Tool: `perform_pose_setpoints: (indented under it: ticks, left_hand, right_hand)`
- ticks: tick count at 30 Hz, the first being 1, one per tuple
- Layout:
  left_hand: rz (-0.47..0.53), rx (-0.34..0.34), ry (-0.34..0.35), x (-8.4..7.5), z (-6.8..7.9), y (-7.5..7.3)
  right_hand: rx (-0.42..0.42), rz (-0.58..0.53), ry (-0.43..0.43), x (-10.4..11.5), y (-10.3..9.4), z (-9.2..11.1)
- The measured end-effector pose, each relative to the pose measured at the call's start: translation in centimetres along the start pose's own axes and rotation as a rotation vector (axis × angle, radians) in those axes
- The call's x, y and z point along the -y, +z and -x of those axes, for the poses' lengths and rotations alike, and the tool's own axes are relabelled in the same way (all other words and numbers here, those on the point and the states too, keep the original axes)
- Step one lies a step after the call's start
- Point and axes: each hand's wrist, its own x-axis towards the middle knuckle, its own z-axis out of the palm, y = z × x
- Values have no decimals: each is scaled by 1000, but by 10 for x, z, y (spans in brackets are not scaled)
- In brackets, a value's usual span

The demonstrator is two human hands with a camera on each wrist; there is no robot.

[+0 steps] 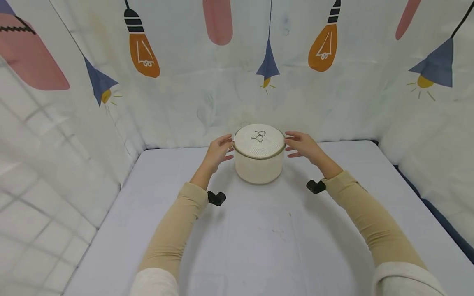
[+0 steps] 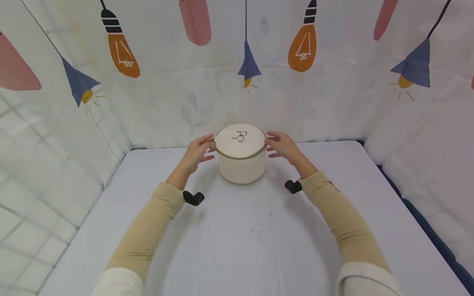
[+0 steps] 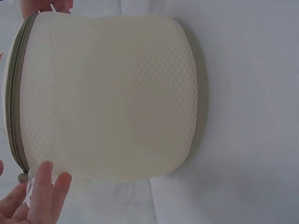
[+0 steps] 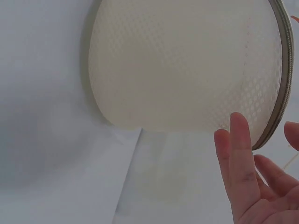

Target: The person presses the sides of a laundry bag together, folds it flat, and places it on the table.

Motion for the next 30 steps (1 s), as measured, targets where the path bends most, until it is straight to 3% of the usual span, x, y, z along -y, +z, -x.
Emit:
perform_pose_setpoints:
  ticks: [15, 30]
  left_hand:
    - [115, -59, -34, 3, -4, 11]
    - [148, -66, -53, 3, -5, 11]
  right_hand:
    - [-14, -187, 17, -3, 8, -2]
    - [3, -190, 33, -5, 11, -1]
